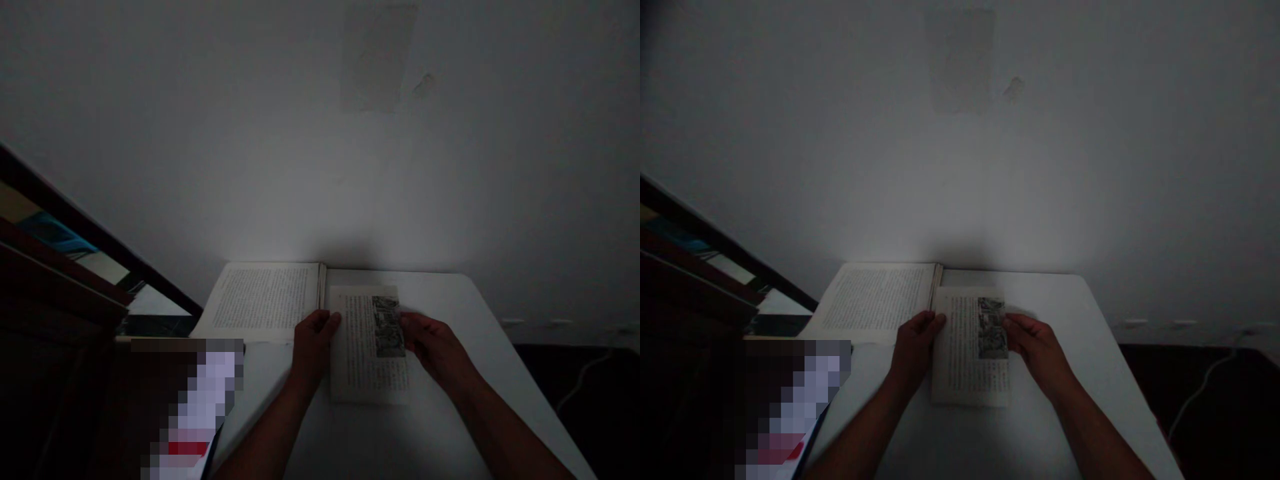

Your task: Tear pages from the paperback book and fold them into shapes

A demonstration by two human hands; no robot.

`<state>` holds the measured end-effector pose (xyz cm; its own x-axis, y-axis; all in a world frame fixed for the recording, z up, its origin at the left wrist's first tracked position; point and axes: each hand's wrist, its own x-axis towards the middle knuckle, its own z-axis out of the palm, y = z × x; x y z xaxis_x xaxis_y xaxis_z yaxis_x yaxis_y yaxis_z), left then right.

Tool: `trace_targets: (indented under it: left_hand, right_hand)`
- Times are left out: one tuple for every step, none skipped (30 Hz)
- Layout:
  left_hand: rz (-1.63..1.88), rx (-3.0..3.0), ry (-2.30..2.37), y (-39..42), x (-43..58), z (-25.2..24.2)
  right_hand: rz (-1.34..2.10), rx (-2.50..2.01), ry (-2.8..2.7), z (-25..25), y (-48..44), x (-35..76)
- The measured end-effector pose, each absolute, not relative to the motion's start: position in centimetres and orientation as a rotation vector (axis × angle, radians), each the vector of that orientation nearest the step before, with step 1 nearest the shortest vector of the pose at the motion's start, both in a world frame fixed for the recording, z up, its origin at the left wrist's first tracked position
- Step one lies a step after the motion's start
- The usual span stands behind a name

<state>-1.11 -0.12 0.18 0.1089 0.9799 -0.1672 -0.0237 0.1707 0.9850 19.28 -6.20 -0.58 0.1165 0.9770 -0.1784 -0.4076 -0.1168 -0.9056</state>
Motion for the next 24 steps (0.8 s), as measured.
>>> trace_targets:
  left_hand:
    - [1.038,1.115,1.187,-0.1,-1.2,0.1]
    - [1.049,1.124,1.189,0.0,-1.2,0.1]
    - [1.057,1.127,1.188,0.0,-1.3,0.1]
    - [1.063,1.124,1.184,0.0,-1.3,0.0]
    - [1.065,1.116,1.177,0.0,-1.3,0.0]
    - [1.067,1.104,1.173,0.0,-1.3,-0.1]
    - [1.069,1.093,1.17,0.0,-1.3,-0.1]
    - [1.071,1.086,1.17,0.0,-1.3,-0.2]
    - [1.072,1.083,1.17,0.0,-1.3,-0.2]
    - [1.073,1.082,1.171,0.0,-1.3,-0.3]
    - [1.074,1.082,1.173,-0.1,-1.3,-0.3]
    - [1.075,1.081,1.173,-0.1,-1.3,-0.2]
    - [1.075,1.076,1.169,-0.1,-1.2,-0.2]
    - [1.077,1.065,1.162,-0.1,-1.2,-0.1]
    - [1.079,1.053,1.152,-0.1,-1.1,0.0]
    - [1.078,1.039,1.139,-0.1,-1.1,0.0]
    - [1.078,1.026,1.123,-0.1,-1.1,0.1]
    - [1.075,1.014,1.103,-0.1,-1.0,0.0]
    - [1.069,1.003,1.08,-0.1,-1.0,0.0]
    - [1.062,0.993,1.053,-0.1,-1.0,-0.1]
    - [1.056,0.981,1.024,-0.1,-1.0,-0.2]
    - [1.053,0.967,0.994,-0.1,-1.0,-0.4]
    - [1.053,0.951,0.967,-0.1,-1.0,-0.5]
    - [1.055,0.934,0.944,-0.1,-1.0,-0.5]
  right_hand:
    - [1.371,-1.087,-0.739,-0.7,-6.2,19.3]
    - [1.366,-1.105,-0.756,-0.9,-6.2,19.3]
    - [1.363,-1.123,-0.771,-1.0,-6.2,19.4]
    - [1.36,-1.139,-0.783,-1.1,-6.2,19.4]
    - [1.36,-1.15,-0.796,-1.2,-6.2,19.5]
    - [1.361,-1.157,-0.809,-1.3,-6.2,19.5]
    - [1.361,-1.162,-0.821,-1.3,-6.2,19.5]
    - [1.358,-1.169,-0.832,-1.3,-6.2,19.5]
    - [1.352,-1.181,-0.843,-1.3,-6.2,19.6]
    - [1.343,-1.198,-0.852,-1.2,-6.3,19.6]
    - [1.332,-1.217,-0.859,-1.3,-6.3,19.6]
    - [1.322,-1.233,-0.861,-1.3,-6.3,19.7]
    - [1.313,-1.243,-0.859,-1.4,-6.3,19.7]
    - [1.307,-1.247,-0.854,-1.5,-6.3,19.7]
    - [1.301,-1.246,-0.847,-1.6,-6.3,19.8]
    - [1.298,-1.244,-0.84,-1.7,-6.2,19.8]
    - [1.298,-1.244,-0.838,-1.8,-6.2,19.8]
    - [1.3,-1.244,-0.838,-1.9,-6.2,19.9]
    - [1.303,-1.243,-0.839,-1.9,-6.2,19.9]
    - [1.308,-1.239,-0.836,-1.9,-6.1,19.9]
    - [1.311,-1.234,-0.828,-1.9,-6.1,19.9]
    - [1.313,-1.231,-0.819,-1.9,-6.1,19.9]
    - [1.308,-1.235,-0.81,-1.9,-6.1,19.8]
    - [1.296,-1.244,-0.803,-1.9,-6.1,19.8]
